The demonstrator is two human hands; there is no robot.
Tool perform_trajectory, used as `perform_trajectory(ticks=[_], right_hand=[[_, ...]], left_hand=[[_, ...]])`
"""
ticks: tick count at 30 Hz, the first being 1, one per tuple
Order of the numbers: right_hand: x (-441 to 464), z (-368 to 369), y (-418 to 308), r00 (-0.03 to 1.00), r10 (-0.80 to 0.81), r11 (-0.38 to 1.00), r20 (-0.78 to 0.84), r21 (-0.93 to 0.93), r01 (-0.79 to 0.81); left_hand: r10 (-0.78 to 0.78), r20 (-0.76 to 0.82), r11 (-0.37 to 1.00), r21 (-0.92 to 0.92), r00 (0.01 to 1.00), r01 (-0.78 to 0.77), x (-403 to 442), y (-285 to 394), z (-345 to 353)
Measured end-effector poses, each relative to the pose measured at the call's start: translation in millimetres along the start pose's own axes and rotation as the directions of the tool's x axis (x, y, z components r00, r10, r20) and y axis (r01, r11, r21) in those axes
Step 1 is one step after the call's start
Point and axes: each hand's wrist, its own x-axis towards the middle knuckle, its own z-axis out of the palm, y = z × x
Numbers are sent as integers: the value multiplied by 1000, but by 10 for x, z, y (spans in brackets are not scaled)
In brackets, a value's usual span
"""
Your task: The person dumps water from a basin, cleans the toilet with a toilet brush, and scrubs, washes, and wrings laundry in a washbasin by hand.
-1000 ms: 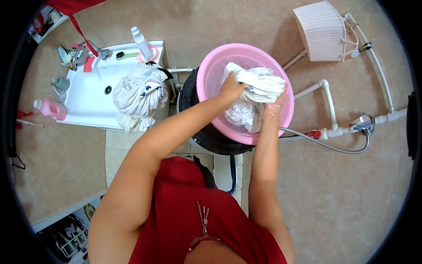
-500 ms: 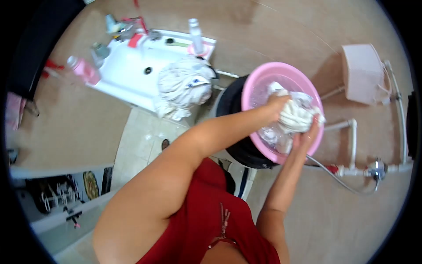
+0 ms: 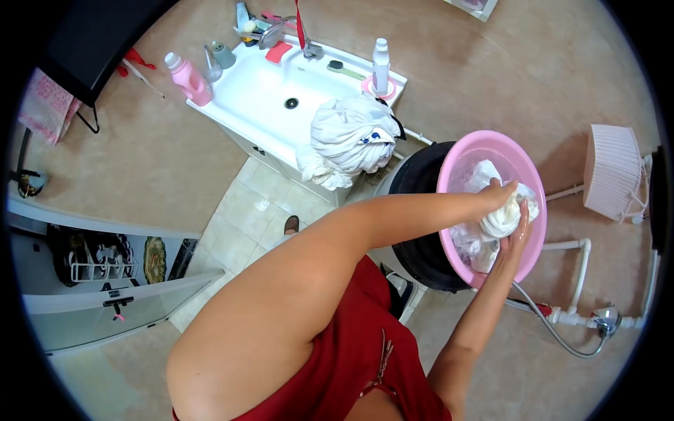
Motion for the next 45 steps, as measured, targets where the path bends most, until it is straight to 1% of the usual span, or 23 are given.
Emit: perform_trajectory(ticks=[1,3,5,7,8,9,11,13,15,16,17,19,20,21,23,25,28,31,34,38,39,41,45], right_hand=[[0,129,-25,993,-115,989,11,-97,116],[-62,442,-104,941,-331,898,71,-281,338],[-153,812,-176,856,-497,718,146,-484,500],[-163,1059,-173,773,-577,500,263,-635,589],[-330,1345,-193,779,-553,572,296,-545,613],[-397,1551,-159,746,-548,554,378,-505,662],[-511,2003,-17,552,-638,417,537,-363,833],[-461,2382,144,480,-653,373,586,-303,877],[-536,2924,274,482,-698,450,529,-198,870],[-557,3178,340,486,-706,451,516,-203,869],[-561,3417,432,495,-710,452,501,-214,866],[-478,3855,683,641,-639,659,425,-128,741],[-426,4038,799,682,-614,677,396,-179,714],[-363,4225,917,720,-590,693,366,-228,684],[-205,4587,1251,829,-490,796,269,-250,551],[-66,4926,1606,909,-358,915,213,-114,387],[-47,5286,2021,978,-98,995,182,25,95],[-47,5508,2328,975,142,985,168,71,-156],[-14,5631,2670,948,278,956,152,51,-288],[-113,5669,2880,917,357,933,179,-111,-342],[-178,5694,2860,906,383,923,181,-120,-366],[-227,5647,2909,887,377,918,267,-238,-318],[-398,5507,3089,855,377,857,355,-485,-176]], left_hand=[[3,-44,1000,-1,999,-3,-89,67,-96],[-96,256,973,-180,962,145,-180,126,-444],[-199,540,908,-211,818,361,-52,102,-880],[-72,587,870,-359,807,338,-356,328,-1150],[-6,603,840,-430,798,331,-471,439,-1254],[84,527,785,-558,846,270,-486,524,-1354],[192,458,805,-579,868,128,-705,830,-1638],[235,386,779,-623,892,64,-891,1072,-2010],[268,276,755,-655,923,-24,-1128,1348,-2340],[232,102,755,-646,967,-113,-1129,1443,-2514],[321,135,731,-665,937,-154,-1086,1513,-2754],[378,-108,729,-578,920,-367,-1204,1676,-3081],[407,-339,759,-390,848,-521,-1322,1761,-3186],[479,-408,757,-256,777,-602,-1377,1822,-3334],[588,-525,799,263,615,-540,-1279,1858,-3817],[731,-488,659,687,478,-306,-1364,1933,-4197],[783,-437,536,835,442,-126,-1577,1972,-4529],[806,-362,447,891,468,-82,-1584,1876,-4900],[872,-124,197,975,473,-107,-1598,1747,-5276],[503,-489,709,705,712,-17,-1532,1424,-5771],[374,-504,914,341,779,-218,-1631,1305,-5769],[195,-483,979,38,853,-202,-1632,1013,-6007],[31,-418,996,-65,908,-64,-2004,726,-6182]])
